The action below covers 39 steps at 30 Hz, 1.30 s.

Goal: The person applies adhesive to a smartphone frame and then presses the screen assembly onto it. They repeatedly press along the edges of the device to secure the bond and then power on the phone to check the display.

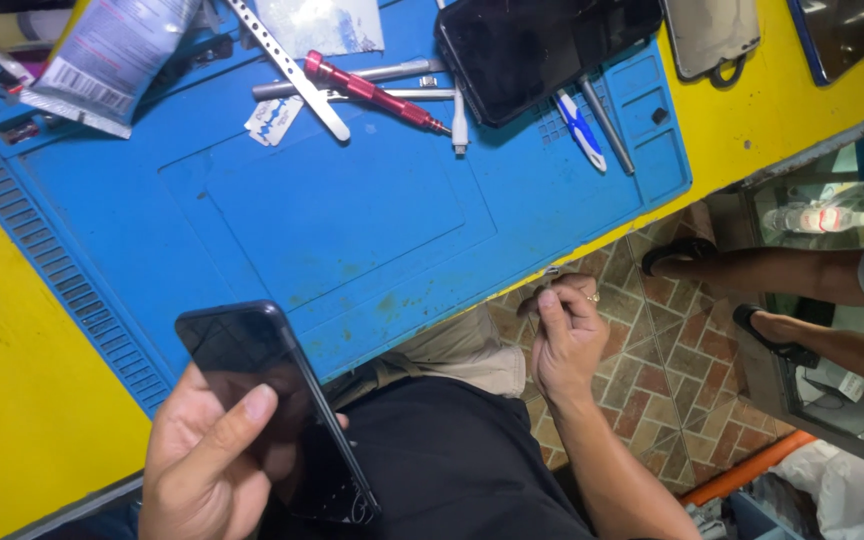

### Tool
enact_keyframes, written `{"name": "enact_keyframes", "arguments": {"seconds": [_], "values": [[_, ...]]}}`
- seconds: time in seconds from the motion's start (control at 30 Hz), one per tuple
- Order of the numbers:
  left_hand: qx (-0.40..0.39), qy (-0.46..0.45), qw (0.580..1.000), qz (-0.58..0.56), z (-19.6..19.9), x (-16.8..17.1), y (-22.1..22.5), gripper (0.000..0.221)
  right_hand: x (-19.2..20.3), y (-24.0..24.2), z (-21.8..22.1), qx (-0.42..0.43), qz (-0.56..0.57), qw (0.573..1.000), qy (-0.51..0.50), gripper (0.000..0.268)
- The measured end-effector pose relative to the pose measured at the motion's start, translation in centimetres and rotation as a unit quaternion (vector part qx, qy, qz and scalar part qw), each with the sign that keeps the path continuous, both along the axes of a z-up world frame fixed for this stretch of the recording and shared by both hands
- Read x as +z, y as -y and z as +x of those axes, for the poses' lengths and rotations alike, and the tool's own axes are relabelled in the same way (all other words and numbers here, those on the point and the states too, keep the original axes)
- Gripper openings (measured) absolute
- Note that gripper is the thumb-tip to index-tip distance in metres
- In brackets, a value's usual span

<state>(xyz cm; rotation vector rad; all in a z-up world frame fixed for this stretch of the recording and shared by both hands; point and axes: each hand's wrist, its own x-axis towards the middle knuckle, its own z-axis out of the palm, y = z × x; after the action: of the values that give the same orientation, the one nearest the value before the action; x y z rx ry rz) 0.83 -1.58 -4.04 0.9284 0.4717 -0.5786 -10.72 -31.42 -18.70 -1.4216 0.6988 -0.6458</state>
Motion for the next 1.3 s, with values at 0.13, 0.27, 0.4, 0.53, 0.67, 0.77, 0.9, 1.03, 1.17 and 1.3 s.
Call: {"name": "enact_keyframes", "arguments": {"seconds": [0.13, 0.27, 0.4, 0.53, 0.67, 0.77, 0.9, 1.03, 1.17, 1.3], "values": [[0.004, 0.021, 0.999, -0.041, 0.5, 1.0, 0.6, 0.037, -2.3, -0.3, 0.4, -0.009, -0.024, 0.999, 0.026, 0.019], [-0.06, 0.013, 0.998, 0.03, 1.1, 1.0, 0.5, 0.05, -2.4, -0.8, 1.3, -0.051, -0.136, 0.989, -0.015, 0.009], [-0.156, 0.029, 0.975, 0.154, 2.0, 1.8, 0.2, 0.049, -2.5, 0.7, -1.4, 0.001, -0.249, 0.931, -0.268, 0.025], [-0.179, 0.048, 0.971, 0.15, 3.2, 3.5, -0.2, 0.052, 2.6, 0.1, -1.0, 0.126, -0.118, 0.962, -0.212, 0.018], [-0.223, 0.071, 0.961, 0.149, 3.5, 4.1, -0.8, 0.049, 12.7, -3.2, 3.8, 0.423, 0.06, 0.904, -0.034, 0.01], [-0.242, 0.09, 0.953, 0.159, 3.5, 4.5, -1.2, 0.044, 16.6, -5.6, 7.5, 0.522, 0.044, 0.849, -0.067, 0.011], [-0.256, 0.086, 0.946, 0.18, 3.6, 5.4, -2.0, 0.04, 18.6, -8.8, 10.8, 0.571, 0.089, 0.808, -0.115, 0.014], [-0.261, 0.054, 0.943, 0.198, 3.9, 6.0, -3.1, 0.04, 18.7, -9.6, 11.5, 0.591, 0.088, 0.791, -0.133, 0.011], [-0.259, 0.048, 0.944, 0.201, 3.8, 5.7, -3.7, 0.039, 19.0, -10.2, 12.0, 0.612, 0.073, 0.775, -0.139, 0.009], [-0.252, 0.066, 0.95, 0.174, 3.8, 5.7, -3.8, 0.038, 19.0, -10.2, 12.1, 0.613, 0.067, 0.77, -0.165, 0.008]]}}
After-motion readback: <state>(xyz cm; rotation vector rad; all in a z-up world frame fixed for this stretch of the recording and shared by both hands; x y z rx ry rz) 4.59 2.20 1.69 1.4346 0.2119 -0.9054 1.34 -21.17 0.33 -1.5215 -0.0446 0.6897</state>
